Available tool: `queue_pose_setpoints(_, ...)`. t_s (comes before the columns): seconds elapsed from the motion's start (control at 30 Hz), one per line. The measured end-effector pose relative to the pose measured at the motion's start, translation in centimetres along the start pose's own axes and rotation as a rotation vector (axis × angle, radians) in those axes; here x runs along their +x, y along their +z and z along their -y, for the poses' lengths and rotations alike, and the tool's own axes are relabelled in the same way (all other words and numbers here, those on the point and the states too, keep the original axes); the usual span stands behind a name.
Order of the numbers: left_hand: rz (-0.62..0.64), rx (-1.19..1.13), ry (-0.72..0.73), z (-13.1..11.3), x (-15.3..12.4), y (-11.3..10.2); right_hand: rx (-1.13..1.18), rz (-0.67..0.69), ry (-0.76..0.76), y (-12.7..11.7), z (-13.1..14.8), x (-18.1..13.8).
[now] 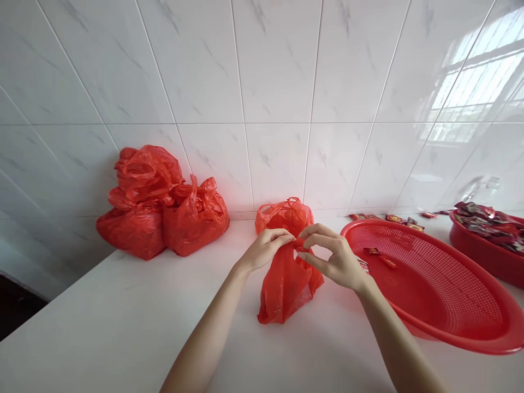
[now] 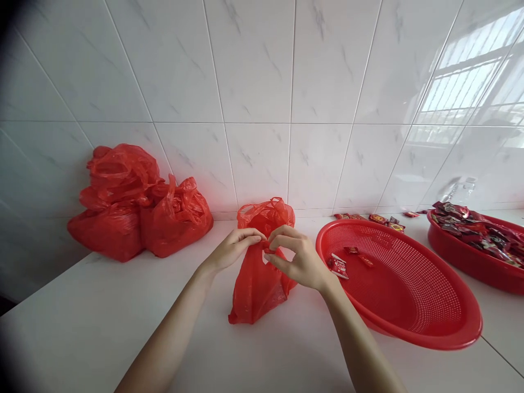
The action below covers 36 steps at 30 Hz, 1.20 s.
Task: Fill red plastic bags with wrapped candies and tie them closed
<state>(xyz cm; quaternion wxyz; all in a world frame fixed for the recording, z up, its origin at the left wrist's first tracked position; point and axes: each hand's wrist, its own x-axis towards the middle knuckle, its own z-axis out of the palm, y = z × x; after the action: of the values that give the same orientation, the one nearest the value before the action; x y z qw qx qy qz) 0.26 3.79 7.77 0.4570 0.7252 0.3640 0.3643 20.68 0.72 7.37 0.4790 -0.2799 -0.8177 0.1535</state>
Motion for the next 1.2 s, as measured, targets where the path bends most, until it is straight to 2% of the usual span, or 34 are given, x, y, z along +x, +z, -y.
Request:
queue_pose_setpoints(0.1,-0.032,0.093,-0.005,0.1,0.0,-0.6,0.031,0.120,0.025,-1.1,0.4,0.1)
queue_pose_setpoints(0.3,-0.028,0.195,-0.056,2.5,0.7,-2.1,0.080,0.549,0.079,-3.6,1.3,-0.4)
queue_pose_setpoints(0.43,-0.037,0.187,-0.091,5.0,1.4,-2.8,0.133,0.675,0.101,-4.6,1.5,-0.7)
queue_pose_setpoints(0.57,-0.037,0.204,-0.086,6.1,1.7,-2.6,0.206,0.713,0.114,-5.0,1.4,-0.7)
queue_pose_setpoints(0.67,-0.055,0.234,-0.067,6.0,1.8,-2.3,0.276,0.681,0.148,-5.2,1.2,-0.6)
queue_pose_setpoints(0.73,-0.092,0.256,-0.042,5.6,1.7,-2.2,0.362,0.611,0.221,-5.3,1.1,-0.5)
queue_pose_setpoints(0.87,-0.177,0.247,0.050,4.1,1.3,-2.0,0.620,0.318,0.391,-4.6,1.1,-0.3)
queue_pose_setpoints(0.93,-0.152,0.179,0.153,2.9,0.8,-1.9,0.677,0.171,0.421,-3.8,1.3,0.0)
queue_pose_setpoints(1.03,-0.050,0.104,0.293,0.7,-0.2,-1.1,0.692,0.047,0.439,-2.0,1.6,0.3)
queue_pose_setpoints(1.2,0.049,0.178,0.294,-1.3,-1.2,1.0,0.580,-0.065,0.372,0.3,1.7,0.6)
